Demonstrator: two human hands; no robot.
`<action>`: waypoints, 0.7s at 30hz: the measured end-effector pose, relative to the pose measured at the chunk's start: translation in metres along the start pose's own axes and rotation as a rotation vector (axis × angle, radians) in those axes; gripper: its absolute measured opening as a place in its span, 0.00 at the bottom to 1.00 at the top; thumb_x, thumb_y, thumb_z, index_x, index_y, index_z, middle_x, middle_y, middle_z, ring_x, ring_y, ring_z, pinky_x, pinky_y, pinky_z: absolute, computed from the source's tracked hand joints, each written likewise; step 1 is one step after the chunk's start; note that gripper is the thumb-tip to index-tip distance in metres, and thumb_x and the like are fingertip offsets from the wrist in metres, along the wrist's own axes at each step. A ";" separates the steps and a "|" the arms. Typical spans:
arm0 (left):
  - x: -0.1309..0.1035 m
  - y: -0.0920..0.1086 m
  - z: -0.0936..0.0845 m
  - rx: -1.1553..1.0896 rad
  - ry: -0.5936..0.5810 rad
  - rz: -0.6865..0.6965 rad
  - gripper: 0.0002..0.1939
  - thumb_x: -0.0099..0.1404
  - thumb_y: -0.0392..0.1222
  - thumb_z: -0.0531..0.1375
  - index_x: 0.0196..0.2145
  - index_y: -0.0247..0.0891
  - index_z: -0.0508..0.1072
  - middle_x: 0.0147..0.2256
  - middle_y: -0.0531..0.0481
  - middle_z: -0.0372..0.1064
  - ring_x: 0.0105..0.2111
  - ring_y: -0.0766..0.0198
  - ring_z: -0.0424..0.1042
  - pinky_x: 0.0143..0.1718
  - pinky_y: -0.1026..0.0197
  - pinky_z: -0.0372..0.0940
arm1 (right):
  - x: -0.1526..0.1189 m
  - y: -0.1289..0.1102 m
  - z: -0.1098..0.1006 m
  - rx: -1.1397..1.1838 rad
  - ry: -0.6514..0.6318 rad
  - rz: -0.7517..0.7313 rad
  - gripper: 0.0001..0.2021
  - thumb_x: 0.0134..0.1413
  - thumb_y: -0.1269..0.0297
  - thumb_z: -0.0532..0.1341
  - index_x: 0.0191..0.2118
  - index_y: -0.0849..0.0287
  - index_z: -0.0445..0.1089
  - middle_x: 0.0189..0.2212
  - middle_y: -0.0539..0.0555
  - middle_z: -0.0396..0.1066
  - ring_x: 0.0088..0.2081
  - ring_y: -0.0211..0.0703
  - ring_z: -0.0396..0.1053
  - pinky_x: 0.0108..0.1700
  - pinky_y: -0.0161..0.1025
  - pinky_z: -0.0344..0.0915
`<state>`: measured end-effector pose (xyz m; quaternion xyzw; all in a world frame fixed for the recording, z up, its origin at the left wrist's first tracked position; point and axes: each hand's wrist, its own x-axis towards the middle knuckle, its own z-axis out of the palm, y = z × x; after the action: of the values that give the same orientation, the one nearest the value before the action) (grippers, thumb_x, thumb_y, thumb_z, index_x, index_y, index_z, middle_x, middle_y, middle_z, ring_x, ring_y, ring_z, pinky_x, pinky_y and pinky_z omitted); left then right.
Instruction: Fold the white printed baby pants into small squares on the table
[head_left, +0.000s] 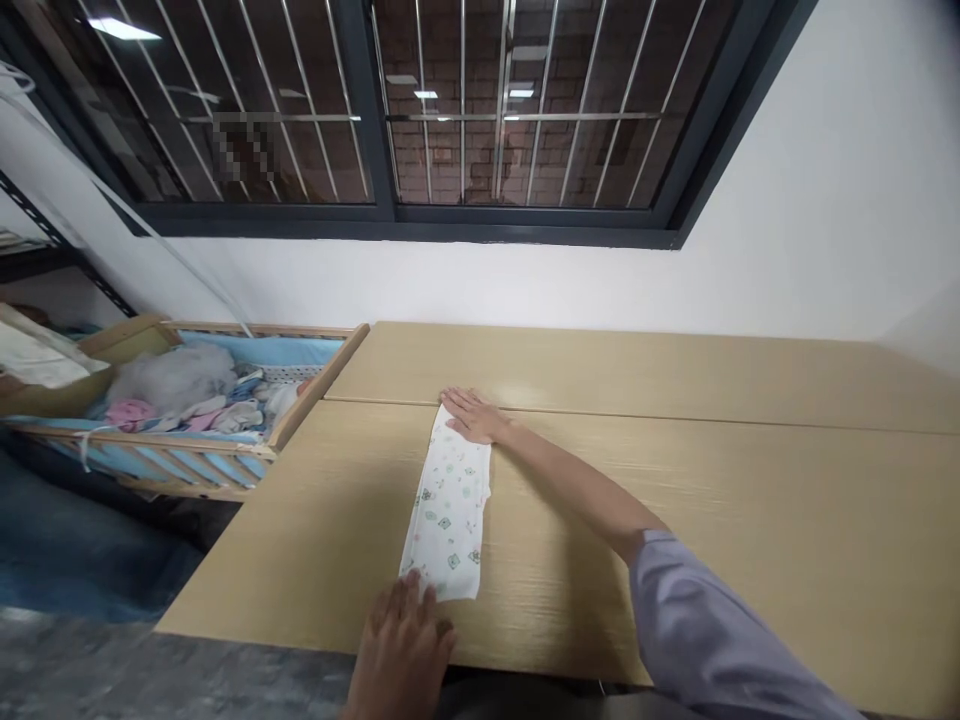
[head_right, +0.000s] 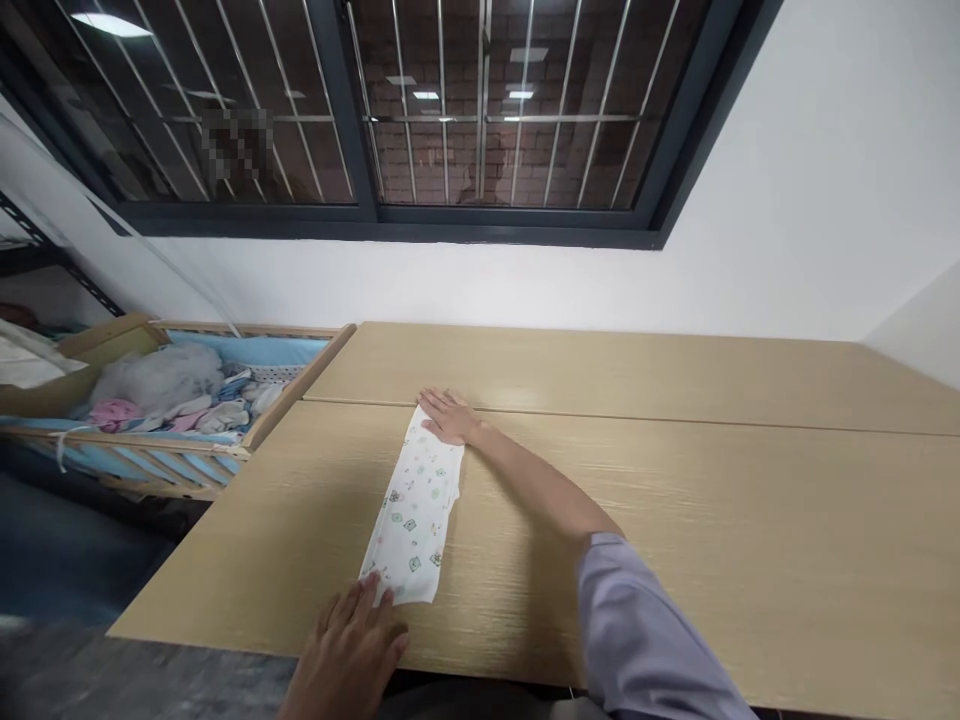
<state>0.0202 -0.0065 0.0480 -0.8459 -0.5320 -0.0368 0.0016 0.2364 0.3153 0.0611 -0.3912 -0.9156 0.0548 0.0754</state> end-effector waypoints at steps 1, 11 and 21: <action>0.002 -0.001 -0.001 0.022 0.057 0.010 0.13 0.69 0.44 0.56 0.47 0.47 0.79 0.54 0.43 0.74 0.57 0.46 0.70 0.56 0.42 0.65 | -0.008 -0.010 -0.002 -0.007 0.055 -0.021 0.32 0.72 0.52 0.43 0.73 0.65 0.45 0.73 0.64 0.41 0.73 0.55 0.37 0.71 0.57 0.37; 0.014 -0.038 -0.011 -0.034 0.323 0.306 0.20 0.70 0.48 0.58 0.56 0.38 0.70 0.56 0.43 0.73 0.55 0.56 0.72 0.53 0.55 0.69 | -0.189 -0.142 -0.003 0.053 0.052 -0.376 0.24 0.71 0.52 0.49 0.60 0.63 0.67 0.54 0.62 0.72 0.55 0.50 0.68 0.57 0.48 0.63; -0.010 -0.026 0.002 -0.197 0.342 0.591 0.20 0.73 0.30 0.47 0.54 0.42 0.71 0.48 0.47 0.78 0.44 0.64 0.75 0.50 0.62 0.69 | -0.267 -0.199 0.063 -0.115 0.560 -0.126 0.07 0.61 0.69 0.60 0.45 0.60 0.72 0.44 0.60 0.76 0.49 0.52 0.70 0.61 0.53 0.60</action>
<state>-0.0076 -0.0038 0.0440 -0.9410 -0.2502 -0.2271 0.0196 0.2663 -0.0180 0.0057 -0.3371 -0.8832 -0.1122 0.3063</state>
